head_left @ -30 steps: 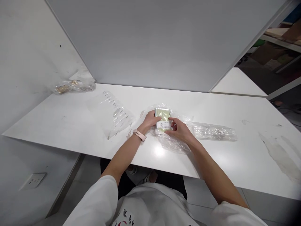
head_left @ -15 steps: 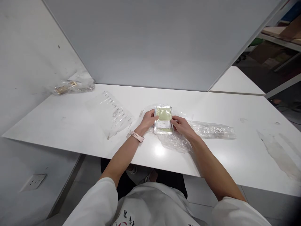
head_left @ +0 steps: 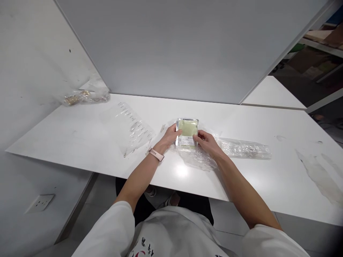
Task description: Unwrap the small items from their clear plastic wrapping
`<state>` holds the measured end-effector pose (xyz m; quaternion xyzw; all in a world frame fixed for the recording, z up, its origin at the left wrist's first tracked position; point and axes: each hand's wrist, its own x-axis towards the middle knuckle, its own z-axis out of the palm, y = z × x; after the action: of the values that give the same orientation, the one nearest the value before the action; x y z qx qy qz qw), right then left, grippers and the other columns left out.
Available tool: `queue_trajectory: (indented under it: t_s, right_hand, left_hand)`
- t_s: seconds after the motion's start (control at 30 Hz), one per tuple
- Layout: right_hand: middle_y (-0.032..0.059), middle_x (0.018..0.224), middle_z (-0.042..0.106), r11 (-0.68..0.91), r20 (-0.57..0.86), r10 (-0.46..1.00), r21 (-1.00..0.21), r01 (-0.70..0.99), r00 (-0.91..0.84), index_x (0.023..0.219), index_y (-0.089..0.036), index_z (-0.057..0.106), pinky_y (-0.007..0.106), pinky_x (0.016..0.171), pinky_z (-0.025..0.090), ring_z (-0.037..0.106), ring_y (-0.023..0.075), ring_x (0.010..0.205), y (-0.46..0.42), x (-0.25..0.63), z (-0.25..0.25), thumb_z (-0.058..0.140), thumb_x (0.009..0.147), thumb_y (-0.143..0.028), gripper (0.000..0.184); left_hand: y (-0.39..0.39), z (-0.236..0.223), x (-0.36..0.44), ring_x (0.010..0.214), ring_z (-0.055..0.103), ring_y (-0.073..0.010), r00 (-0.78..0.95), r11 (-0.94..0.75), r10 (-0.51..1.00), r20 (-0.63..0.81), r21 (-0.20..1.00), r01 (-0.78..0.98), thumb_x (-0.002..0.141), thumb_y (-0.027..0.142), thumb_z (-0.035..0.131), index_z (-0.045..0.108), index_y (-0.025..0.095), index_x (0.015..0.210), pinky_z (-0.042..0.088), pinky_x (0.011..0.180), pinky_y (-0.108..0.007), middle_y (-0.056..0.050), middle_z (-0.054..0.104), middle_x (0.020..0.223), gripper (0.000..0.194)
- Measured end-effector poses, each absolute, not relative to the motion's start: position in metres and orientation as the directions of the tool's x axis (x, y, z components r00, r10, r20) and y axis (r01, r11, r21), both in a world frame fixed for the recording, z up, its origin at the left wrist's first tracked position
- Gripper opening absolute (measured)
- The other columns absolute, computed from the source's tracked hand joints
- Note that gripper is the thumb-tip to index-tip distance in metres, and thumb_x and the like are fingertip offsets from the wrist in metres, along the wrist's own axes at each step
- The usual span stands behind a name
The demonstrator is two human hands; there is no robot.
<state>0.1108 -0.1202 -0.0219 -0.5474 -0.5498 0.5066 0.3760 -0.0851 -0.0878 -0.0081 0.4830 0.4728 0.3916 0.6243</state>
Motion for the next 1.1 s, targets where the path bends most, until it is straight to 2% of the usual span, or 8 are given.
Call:
queue_trajectory:
  t_s: [0.2,0.47,0.7,0.8,0.83,0.9,0.97,1.1]
  right_hand:
    - [-0.0003,0.081,0.058,-0.149,-0.173,0.975,-0.974,0.172,-0.137,0.098,-0.022,0.063,0.024,0.058,0.037,0.049,0.0127,0.069,-0.12,0.112,-0.021,0.066,0.081,-0.052,0.035]
    - [-0.001,0.084,0.06,-0.173,-0.189,0.968,-0.979,0.106,-0.166,0.093,-0.02,0.06,0.024,0.063,0.039,0.052,0.0121,0.073,-0.118,0.114,-0.024,0.071,0.079,-0.049,0.034]
    - [-0.001,0.082,0.062,-0.104,-0.145,0.963,-0.978,0.181,-0.228,0.095,-0.022,0.063,0.025,0.062,0.041,0.054,0.013,0.072,-0.118,0.114,-0.03,0.064,0.087,-0.052,0.031]
    - [0.0043,0.109,0.067,-0.056,-0.116,0.971,-0.96,0.273,-0.21,0.107,-0.024,0.067,0.029,0.071,0.049,0.061,0.0175,0.088,-0.117,0.114,-0.032,0.055,0.091,-0.057,0.038]
    - [0.006,0.128,0.062,-0.046,-0.104,0.979,-0.951,0.305,-0.177,0.116,-0.025,0.066,0.03,0.076,0.051,0.062,0.02,0.099,-0.117,0.114,-0.032,0.053,0.092,-0.058,0.042]
    - [0.0056,0.157,0.039,-0.058,-0.096,0.991,-0.932,0.357,-0.091,0.135,-0.028,0.059,0.033,0.081,0.055,0.059,0.0243,0.116,-0.116,0.114,-0.032,0.051,0.093,-0.06,0.054]
    - [0.005,0.165,0.023,-0.102,-0.122,0.992,-0.922,0.373,-0.029,0.145,-0.028,0.05,0.033,0.077,0.058,0.059,0.0263,0.12,-0.116,0.115,-0.031,0.049,0.093,-0.062,0.063]
    - [0.0076,0.162,0.029,-0.121,-0.132,0.991,-0.9,0.42,0.002,0.144,-0.025,0.052,0.035,0.072,0.06,0.062,0.0281,0.117,-0.116,0.117,-0.03,0.047,0.094,-0.061,0.062]
  left_hand:
    - [-0.089,-0.01,-0.083,0.077,0.061,-0.015,0.239,0.194,0.955,-0.178,0.98,-0.047,0.086,0.028,0.067,0.063,0.017,0.1,0.049,0.07,-0.026,-0.003,0.067,0.087,0.018]
    - [-0.085,-0.02,-0.081,0.069,0.062,-0.0143,0.211,0.275,0.948,-0.237,0.945,-0.175,0.072,0.031,0.08,0.065,0.014,0.091,0.048,0.065,-0.026,-0.002,0.067,0.079,0.029]
    - [-0.087,-0.019,-0.076,0.058,0.06,-0.0152,0.098,0.334,0.942,-0.32,0.919,-0.21,0.063,0.026,0.084,0.07,0.011,0.077,0.046,0.058,-0.028,-0.002,0.064,0.063,0.025]
    - [-0.087,-0.016,-0.08,0.058,0.061,-0.0156,0.063,0.326,0.945,-0.321,0.914,-0.242,0.06,0.024,0.085,0.071,0.01,0.075,0.048,0.058,-0.029,-0.002,0.065,0.062,0.025]
    - [-0.086,-0.015,-0.083,0.058,0.061,-0.0158,0.05,0.316,0.948,-0.313,0.916,-0.249,0.059,0.024,0.086,0.071,0.01,0.074,0.048,0.059,-0.03,-0.003,0.065,0.062,0.025]
    - [-0.084,-0.012,-0.091,0.061,0.063,-0.0167,0.028,0.283,0.958,-0.286,0.92,-0.27,0.057,0.023,0.087,0.072,0.01,0.074,0.049,0.061,-0.03,-0.003,0.066,0.064,0.027]
    - [-0.082,-0.009,-0.098,0.063,0.064,-0.0174,0.0,0.247,0.965,-0.262,0.912,-0.327,0.054,0.023,0.089,0.072,0.011,0.074,0.05,0.064,-0.031,-0.003,0.067,0.064,0.029]
    - [-0.076,-0.006,-0.109,0.063,0.064,-0.0152,-0.156,0.122,0.963,-0.221,0.87,-0.478,0.052,0.023,0.088,0.07,0.012,0.075,0.049,0.066,-0.029,0.0,0.066,0.063,0.031]
